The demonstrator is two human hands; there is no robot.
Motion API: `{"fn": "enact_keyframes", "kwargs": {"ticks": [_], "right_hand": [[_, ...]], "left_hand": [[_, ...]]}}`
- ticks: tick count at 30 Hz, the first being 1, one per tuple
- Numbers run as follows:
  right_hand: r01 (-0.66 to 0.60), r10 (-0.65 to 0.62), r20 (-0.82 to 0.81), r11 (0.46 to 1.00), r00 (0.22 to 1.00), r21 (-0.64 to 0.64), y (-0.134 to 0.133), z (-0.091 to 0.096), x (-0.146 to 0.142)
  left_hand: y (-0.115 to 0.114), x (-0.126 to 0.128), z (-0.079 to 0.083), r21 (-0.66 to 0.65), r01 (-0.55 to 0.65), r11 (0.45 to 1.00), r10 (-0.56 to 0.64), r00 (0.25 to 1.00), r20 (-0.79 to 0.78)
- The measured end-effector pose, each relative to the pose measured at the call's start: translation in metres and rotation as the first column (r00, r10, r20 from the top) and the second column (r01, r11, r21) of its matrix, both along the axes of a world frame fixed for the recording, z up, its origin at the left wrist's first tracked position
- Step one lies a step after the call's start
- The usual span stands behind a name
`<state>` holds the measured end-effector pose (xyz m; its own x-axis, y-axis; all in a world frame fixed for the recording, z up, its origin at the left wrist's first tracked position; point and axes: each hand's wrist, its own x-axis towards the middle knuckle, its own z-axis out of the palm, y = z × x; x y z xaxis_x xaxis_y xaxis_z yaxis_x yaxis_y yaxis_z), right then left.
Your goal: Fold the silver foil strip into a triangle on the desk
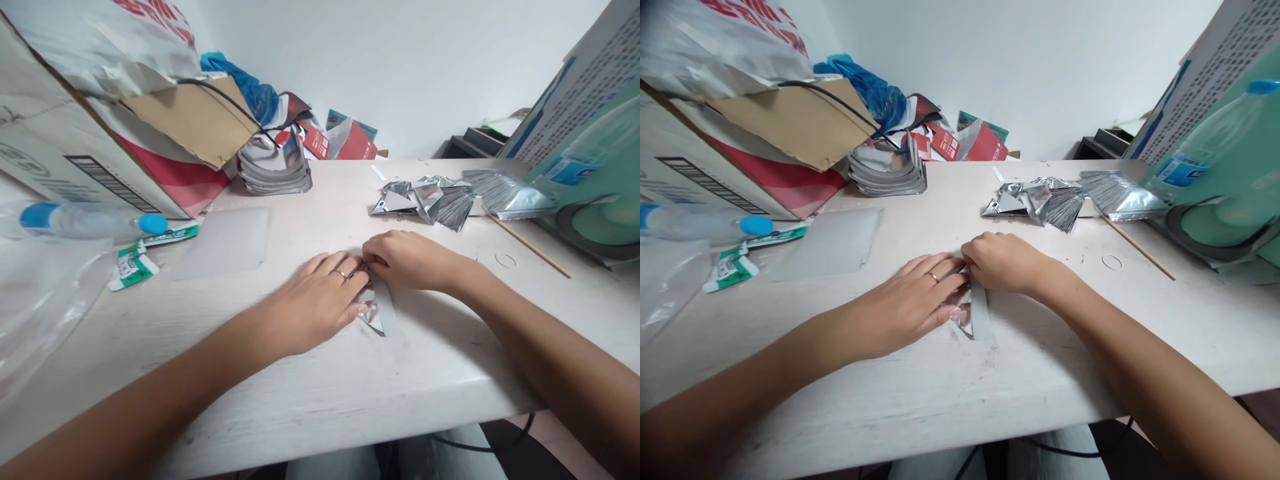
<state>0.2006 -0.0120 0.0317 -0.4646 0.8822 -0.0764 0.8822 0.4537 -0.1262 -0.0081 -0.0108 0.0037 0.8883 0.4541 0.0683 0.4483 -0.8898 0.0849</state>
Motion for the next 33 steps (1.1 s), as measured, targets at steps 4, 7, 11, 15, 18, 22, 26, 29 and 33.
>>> {"fn": "enact_keyframes", "kwargs": {"ticks": [4, 7, 11, 15, 18, 22, 26, 29, 33], "right_hand": [[0.017, -0.017, -0.029, 1.0, 0.999, -0.013, 0.003, -0.004, 0.002], [0.039, -0.041, -0.041, 0.999, 0.998, -0.035, 0.003, -0.003, 0.004], [0.072, -0.074, -0.033, 0.995, 0.997, -0.066, 0.002, 0.001, 0.003], [0.083, -0.085, -0.027, 0.994, 0.996, -0.075, 0.002, 0.003, 0.003], [0.085, -0.088, -0.03, 0.993, 0.996, -0.079, 0.003, 0.002, 0.003], [0.089, -0.092, -0.028, 0.993, 0.995, -0.08, 0.005, 0.0, 0.005], [0.076, -0.079, -0.043, 0.995, 0.996, -0.058, 0.008, -0.004, 0.009], [0.053, -0.055, -0.051, 0.998, 0.997, -0.046, 0.009, -0.006, 0.011], [0.015, -0.016, -0.034, 1.0, 0.999, -0.026, 0.008, -0.008, 0.009]], "left_hand": [[0.0, 0.0, 0.001, 0.003, -0.001, 1.0, 0.001, 1.0, -0.003], [0.0, 0.001, 0.003, 0.002, -0.001, 1.0, 0.001, 1.0, -0.021], [-0.001, 0.002, 0.004, 0.009, 0.0, 1.0, 0.0, 1.0, -0.027], [-0.001, 0.001, 0.004, 0.001, 0.0, 1.0, 0.0, 1.0, -0.022], [0.0, 0.001, 0.003, -0.007, -0.005, 1.0, 0.005, 1.0, 0.0], [0.001, 0.002, 0.003, -0.024, -0.013, 1.0, 0.013, 1.0, 0.003], [0.002, 0.001, 0.004, -0.015, -0.017, 1.0, 0.016, 1.0, -0.026], [0.002, 0.001, 0.003, -0.009, -0.018, 1.0, 0.018, 0.999, -0.038], [0.003, 0.001, 0.001, -0.007, -0.023, 1.0, 0.023, 0.999, -0.046]]}}
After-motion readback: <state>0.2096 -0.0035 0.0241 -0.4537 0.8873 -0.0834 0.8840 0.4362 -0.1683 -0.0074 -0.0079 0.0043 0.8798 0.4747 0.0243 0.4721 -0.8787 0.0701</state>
